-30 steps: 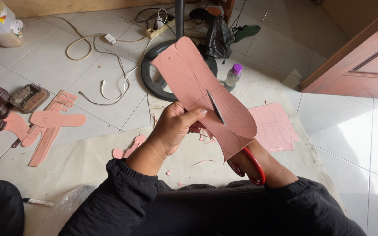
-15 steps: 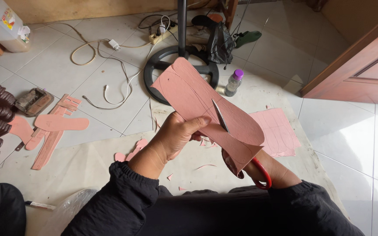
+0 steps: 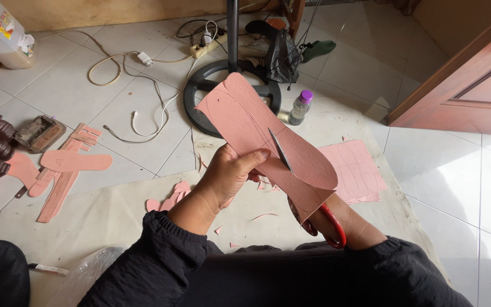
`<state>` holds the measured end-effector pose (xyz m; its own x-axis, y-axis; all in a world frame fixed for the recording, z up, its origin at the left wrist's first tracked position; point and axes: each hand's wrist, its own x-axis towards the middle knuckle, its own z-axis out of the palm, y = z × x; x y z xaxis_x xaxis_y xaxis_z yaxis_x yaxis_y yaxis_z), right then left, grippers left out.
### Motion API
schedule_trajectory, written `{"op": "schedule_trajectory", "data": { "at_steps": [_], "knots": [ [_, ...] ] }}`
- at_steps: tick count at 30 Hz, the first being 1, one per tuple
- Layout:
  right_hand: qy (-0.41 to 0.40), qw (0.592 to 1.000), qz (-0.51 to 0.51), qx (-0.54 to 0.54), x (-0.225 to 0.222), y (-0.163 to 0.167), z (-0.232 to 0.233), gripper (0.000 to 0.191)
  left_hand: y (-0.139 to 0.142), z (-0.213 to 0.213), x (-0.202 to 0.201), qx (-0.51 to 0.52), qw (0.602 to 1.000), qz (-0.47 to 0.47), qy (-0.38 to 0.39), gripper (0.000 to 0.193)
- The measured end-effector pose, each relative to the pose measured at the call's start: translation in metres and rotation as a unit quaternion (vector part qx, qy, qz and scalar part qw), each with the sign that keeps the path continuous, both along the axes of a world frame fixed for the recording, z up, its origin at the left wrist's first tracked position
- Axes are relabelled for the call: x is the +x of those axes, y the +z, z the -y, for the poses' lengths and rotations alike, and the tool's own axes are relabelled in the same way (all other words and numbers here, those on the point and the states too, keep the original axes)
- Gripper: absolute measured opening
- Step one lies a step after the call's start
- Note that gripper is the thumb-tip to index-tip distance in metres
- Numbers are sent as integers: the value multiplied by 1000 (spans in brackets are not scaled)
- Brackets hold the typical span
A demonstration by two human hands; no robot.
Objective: The person uses red-handled scissors to cut a pink sheet of material along pre-drawn lines. They trim the edges of a shoe-shaped piece and then cut a larger rectangular sheet into separate shapes.
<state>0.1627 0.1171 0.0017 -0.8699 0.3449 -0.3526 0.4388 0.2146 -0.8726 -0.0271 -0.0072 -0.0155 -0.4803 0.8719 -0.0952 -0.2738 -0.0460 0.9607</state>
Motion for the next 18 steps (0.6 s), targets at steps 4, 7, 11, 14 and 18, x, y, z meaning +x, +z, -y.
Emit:
{"op": "schedule_trajectory", "data": {
  "at_steps": [4,7,11,14,18],
  "knots": [
    [-25,999,31,-22,-5,-7,-1,37,-1,0,-1,-9,1000,9,-1,26],
    [-36,998,41,-19,-6,-13,-2,37,-2,-1,-1,-6,1000,8,4,25],
    [-24,996,-55,-59,-8,-20,-2,32,-3,-1,-1,3,1000,27,5,25],
    [-29,990,-88,-103,-5,-21,-2,31,-2,-2,-2,1,999,32,2,26],
    [20,991,-111,-75,-104,-43,10,36,-1,-2,-1,-4,998,62,-22,26]
  ]
}}
